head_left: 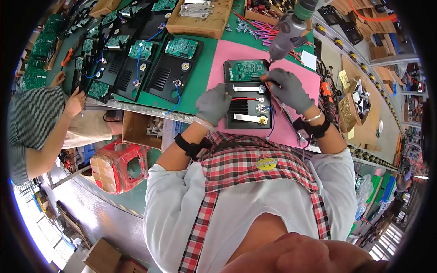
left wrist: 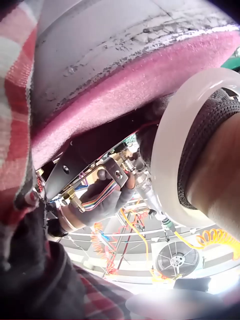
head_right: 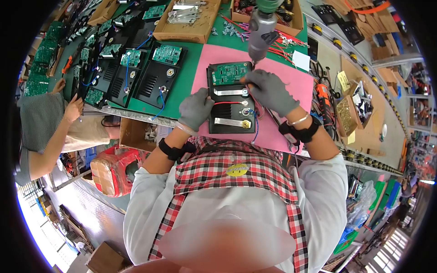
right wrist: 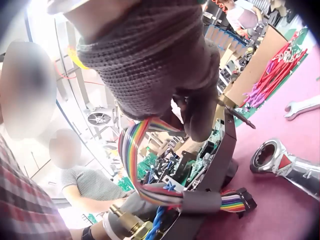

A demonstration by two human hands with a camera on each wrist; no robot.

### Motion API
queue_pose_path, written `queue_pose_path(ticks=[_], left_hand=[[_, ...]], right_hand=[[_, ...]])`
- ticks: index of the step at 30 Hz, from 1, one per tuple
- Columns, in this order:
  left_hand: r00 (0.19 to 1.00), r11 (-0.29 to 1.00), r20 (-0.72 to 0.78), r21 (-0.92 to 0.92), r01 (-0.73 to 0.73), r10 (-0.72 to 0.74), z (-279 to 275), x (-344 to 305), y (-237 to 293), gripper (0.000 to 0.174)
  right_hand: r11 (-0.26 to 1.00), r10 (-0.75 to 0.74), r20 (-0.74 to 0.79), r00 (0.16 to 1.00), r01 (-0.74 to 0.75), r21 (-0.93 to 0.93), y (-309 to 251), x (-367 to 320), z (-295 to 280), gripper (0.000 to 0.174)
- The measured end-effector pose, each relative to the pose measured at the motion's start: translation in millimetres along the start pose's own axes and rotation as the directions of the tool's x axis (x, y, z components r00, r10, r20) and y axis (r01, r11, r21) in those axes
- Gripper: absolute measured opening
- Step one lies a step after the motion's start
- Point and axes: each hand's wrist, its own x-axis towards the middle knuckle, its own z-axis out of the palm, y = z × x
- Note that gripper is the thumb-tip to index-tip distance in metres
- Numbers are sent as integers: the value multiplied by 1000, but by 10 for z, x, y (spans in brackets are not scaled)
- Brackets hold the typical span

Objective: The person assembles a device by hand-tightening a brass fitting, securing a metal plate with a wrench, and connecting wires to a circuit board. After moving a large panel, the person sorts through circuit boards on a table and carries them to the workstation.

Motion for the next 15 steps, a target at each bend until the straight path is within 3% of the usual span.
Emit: queue_pose_path(ticks=[3,5,6,7,15], left_hand=[[1000,999,-17,-29,-17,17,30,3,-21,20],[998,998,-58,-53,-18,14,69,-3,-37,17],[997,998,-79,-66,-18,13,82,-5,-44,16],[997,998,-74,-60,-16,11,85,-6,-48,16],[998,997,-52,-57,-45,42,82,1,-60,16]], right_hand=[[994,-111,-56,992,110,-17,172,124,70,23],[925,140,69,988,-155,347,171,137,16,21],[817,244,163,956,-293,496,174,139,-17,20],[587,326,298,897,-439,680,196,124,-53,19],[329,368,256,894,-382,864,203,78,-111,20]])
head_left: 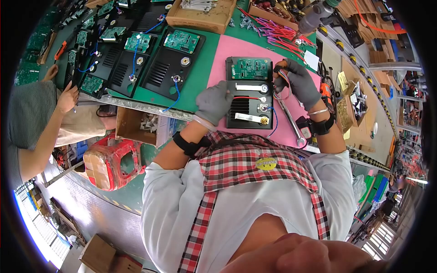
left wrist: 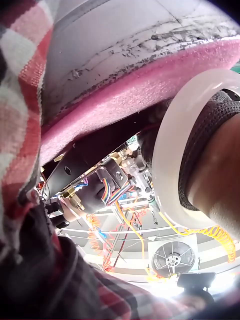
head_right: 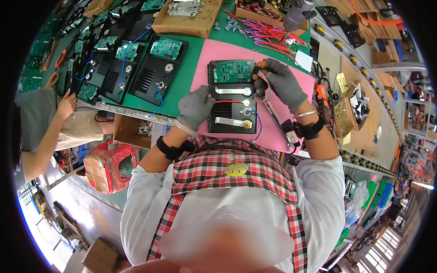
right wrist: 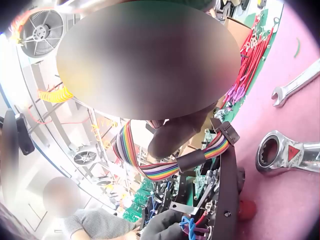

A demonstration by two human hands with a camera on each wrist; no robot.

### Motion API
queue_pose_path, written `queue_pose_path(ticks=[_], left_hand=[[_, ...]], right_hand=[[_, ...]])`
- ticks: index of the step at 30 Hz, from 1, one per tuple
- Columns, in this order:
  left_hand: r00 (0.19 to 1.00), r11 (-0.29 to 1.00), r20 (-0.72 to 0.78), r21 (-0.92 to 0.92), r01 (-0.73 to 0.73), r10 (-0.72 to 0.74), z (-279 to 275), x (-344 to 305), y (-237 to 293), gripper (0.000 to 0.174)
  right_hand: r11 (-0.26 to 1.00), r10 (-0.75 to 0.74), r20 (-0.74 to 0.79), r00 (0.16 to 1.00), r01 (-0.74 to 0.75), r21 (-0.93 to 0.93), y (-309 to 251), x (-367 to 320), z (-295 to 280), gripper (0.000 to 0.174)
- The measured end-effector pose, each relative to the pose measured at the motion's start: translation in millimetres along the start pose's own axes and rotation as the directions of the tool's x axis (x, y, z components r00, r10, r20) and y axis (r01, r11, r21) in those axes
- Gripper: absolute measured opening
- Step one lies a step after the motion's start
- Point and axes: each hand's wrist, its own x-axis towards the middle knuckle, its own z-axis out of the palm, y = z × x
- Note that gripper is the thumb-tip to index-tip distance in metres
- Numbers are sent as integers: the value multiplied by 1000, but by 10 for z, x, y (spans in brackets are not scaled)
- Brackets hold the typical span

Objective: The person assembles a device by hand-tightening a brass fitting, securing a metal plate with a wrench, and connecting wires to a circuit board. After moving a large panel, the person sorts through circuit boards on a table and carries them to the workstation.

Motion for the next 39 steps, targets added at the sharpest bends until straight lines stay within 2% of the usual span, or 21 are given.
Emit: queue_pose_path(ticks=[4,7,8,10,11,12,14,15,16,19,20,23,29,32,38,39], left_hand=[[999,1000,-35,-6,-15,15,7,-5,2,15],[999,1000,-42,-2,-11,11,37,-4,-20,15],[999,1000,-45,-1,-10,10,40,-4,-14,15],[999,1000,-43,8,-5,6,40,-9,-11,15],[999,1000,-38,18,-1,2,42,-7,-9,15],[999,1000,-35,28,4,-3,43,-2,-7,15],[1000,1000,-29,19,10,-9,56,0,-17,15],[1000,1000,-27,15,14,-14,57,-8,-27,15],[999,1000,-39,12,10,-9,56,-11,-32,15],[998,1000,-61,2,7,-7,59,-15,-22,15],[998,1000,-60,1,10,-10,55,-12,-15,15],[998,1000,-58,-7,8,-8,58,-10,-7,16],[999,1000,-36,-11,22,-23,55,-2,-2,15],[999,999,-40,-27,30,-31,11,-7,31,16],[997,997,35,-53,64,-63,-42,12,30,18],[998,997,36,-63,52,-49,-41,25,33,18]], right_hand=[[976,19,109,994,-42,212,-62,-15,-84,21],[948,25,-18,1000,-18,318,-279,-51,-31,24],[936,-24,38,999,9,352,-330,-31,-98,26],[991,-130,23,991,130,-7,-517,26,-67,28],[964,-183,29,983,186,-190,-633,33,-27,29],[830,-135,122,983,180,-528,-761,33,49,29],[540,-140,239,961,276,-795,-661,144,244,23],[359,-125,297,947,322,-876,-580,202,331,20],[175,-88,288,954,299,-938,-482,250,372,11],[-129,168,341,925,364,-923,-374,388,460,10],[-132,172,404,898,428,-894,-315,449,420,9],[-210,169,471,866,499,-841,-224,573,396,12],[-341,303,365,880,458,-821,-393,579,607,16],[-386,295,397,869,488,-783,-352,587,592,17],[-414,250,405,879,475,-776,-206,637,494,13],[-378,249,422,871,489,-786,-233,635,472,13]])
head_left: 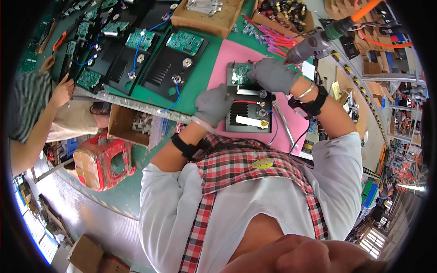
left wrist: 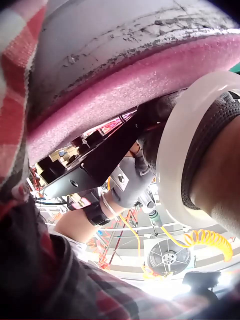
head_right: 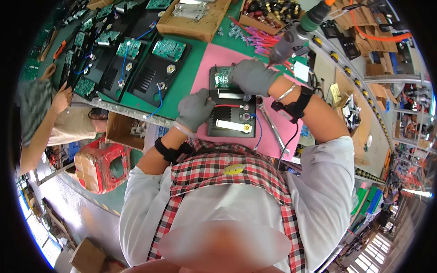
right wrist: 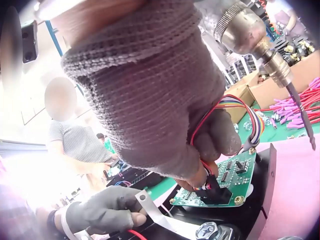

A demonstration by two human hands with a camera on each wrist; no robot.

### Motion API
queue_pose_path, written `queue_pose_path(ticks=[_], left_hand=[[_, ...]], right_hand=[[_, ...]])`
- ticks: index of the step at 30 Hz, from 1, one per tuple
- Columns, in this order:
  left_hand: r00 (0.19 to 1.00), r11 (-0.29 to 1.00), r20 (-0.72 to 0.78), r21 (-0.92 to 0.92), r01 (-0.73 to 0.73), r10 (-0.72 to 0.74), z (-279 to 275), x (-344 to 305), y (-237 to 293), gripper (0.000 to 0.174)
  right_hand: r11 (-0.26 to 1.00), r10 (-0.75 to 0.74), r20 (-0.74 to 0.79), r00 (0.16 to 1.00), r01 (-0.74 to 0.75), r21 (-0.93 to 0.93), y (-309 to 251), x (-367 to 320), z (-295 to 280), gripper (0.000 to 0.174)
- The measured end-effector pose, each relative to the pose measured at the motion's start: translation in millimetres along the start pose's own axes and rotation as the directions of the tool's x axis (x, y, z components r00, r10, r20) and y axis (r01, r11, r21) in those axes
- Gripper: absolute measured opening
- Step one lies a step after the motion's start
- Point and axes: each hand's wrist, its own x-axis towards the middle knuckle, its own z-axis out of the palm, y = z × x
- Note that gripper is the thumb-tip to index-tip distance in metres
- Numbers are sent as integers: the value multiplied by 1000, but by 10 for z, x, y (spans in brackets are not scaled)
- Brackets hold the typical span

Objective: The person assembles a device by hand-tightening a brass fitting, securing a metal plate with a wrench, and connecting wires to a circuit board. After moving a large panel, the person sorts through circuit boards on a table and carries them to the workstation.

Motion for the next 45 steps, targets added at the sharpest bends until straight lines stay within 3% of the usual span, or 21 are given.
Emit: queue_pose_path(ticks=[2,4,6,9,15,21,22,24,27,36,41,45], left_hand=[[1000,999,13,22,28,-28,14,-8,-9,19],[1000,999,-2,45,21,-21,32,3,-6,19],[1000,998,-12,57,5,-4,33,3,7,19],[1000,997,17,81,12,-13,-11,4,23,20],[999,997,39,71,12,-15,-24,-7,32,20],[999,999,15,-3,34,-34,-21,-14,36,19],[999,999,10,-10,31,-31,-13,-5,27,19],[999,999,9,-5,36,-36,-11,3,10,20],[998,999,26,15,49,-49,-10,19,21,21],[996,998,80,42,37,-40,-16,23,36,20],[998,994,32,-92,59,-57,8,50,56,18],[994,996,82,-45,74,-70,0,40,71,21]], right_hand=[[998,-29,-20,999,30,61,4,-13,-46,14],[998,-24,-126,992,16,-62,-49,-46,7,15],[999,-3,-162,987,-4,-42,-134,-62,-2,15],[998,15,-50,999,-19,-68,-144,-40,-42,16],[997,14,-16,1000,-15,-77,-214,-61,-147,17],[996,-23,-32,999,26,91,6,-41,-23,20],[974,60,70,996,-74,215,-4,-44,-128,31],[973,29,-159,987,8,229,141,-59,-129,47],[915,137,66,988,-152,374,285,26,-127,62],[979,34,366,930,-105,177,339,295,-172,65],[944,6,141,990,-52,325,449,117,22,61],[938,20,14,1000,-23,346,447,77,148,61]])
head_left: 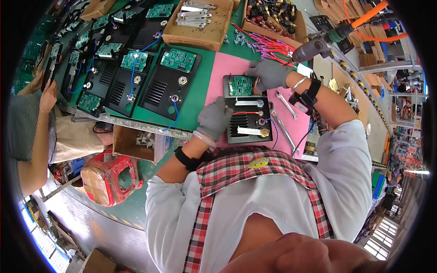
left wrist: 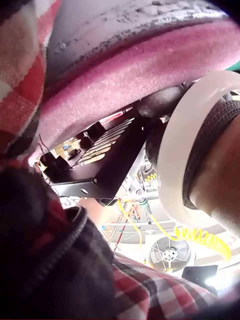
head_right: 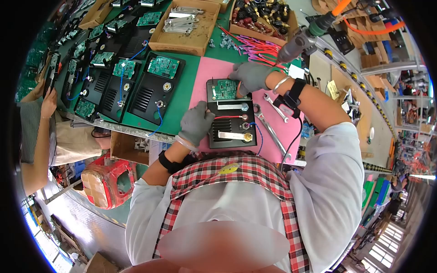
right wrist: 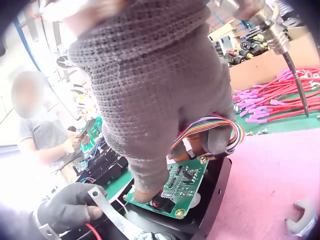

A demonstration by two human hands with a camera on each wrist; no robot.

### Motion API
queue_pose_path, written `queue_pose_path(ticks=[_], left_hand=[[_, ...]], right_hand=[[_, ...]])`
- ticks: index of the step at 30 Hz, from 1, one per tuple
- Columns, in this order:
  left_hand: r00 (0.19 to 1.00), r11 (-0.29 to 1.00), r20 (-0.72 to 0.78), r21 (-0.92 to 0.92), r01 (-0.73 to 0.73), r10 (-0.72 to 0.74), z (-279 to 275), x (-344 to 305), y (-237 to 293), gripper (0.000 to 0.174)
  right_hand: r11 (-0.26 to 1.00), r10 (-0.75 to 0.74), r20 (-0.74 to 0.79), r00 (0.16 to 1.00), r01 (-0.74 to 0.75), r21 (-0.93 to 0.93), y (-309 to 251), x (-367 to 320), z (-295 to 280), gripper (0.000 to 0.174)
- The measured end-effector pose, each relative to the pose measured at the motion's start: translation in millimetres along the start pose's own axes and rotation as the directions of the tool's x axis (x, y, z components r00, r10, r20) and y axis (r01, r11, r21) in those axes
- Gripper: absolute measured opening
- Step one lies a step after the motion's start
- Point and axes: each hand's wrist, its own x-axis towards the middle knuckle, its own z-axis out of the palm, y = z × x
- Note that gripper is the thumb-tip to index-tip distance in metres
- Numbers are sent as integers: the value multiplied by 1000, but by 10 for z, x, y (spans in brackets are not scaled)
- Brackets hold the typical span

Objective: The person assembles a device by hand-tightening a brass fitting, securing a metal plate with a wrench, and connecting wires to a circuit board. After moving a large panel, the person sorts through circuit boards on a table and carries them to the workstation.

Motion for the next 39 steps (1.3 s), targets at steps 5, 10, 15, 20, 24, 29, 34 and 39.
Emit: queue_pose_path(ticks=[5,10,15,20,24,29,34,39], left_hand=[[1000,1000,-4,2,-31,31,24,37,-62,23],[996,999,-85,-54,-2,-2,34,47,-59,28],[999,999,-33,-33,-19,18,-26,83,8,28],[997,999,-70,21,-38,40,17,87,-35,25],[994,996,-70,-34,-84,82,31,80,-80,23],[997,993,-25,-91,-71,69,6,33,-69,24],[990,995,135,-93,-30,42,-20,138,-140,27],[936,990,347,-140,-15,63,-196,228,-69,36]], right_hand=[[993,109,-39,993,-111,-33,-174,-108,-134,55],[944,171,-424,889,-271,-188,-369,-631,91,41],[851,138,-649,748,-425,-309,-898,-1118,335,27],[935,353,-457,816,-290,205,-1520,-1134,679,45],[960,277,-508,816,-208,189,-1421,-1031,759,37],[880,297,-421,857,-75,469,-1136,-888,342,25],[922,312,-175,934,-253,294,-1448,-888,178,22],[774,580,-236,780,-438,457,-1911,-1302,207,24]])
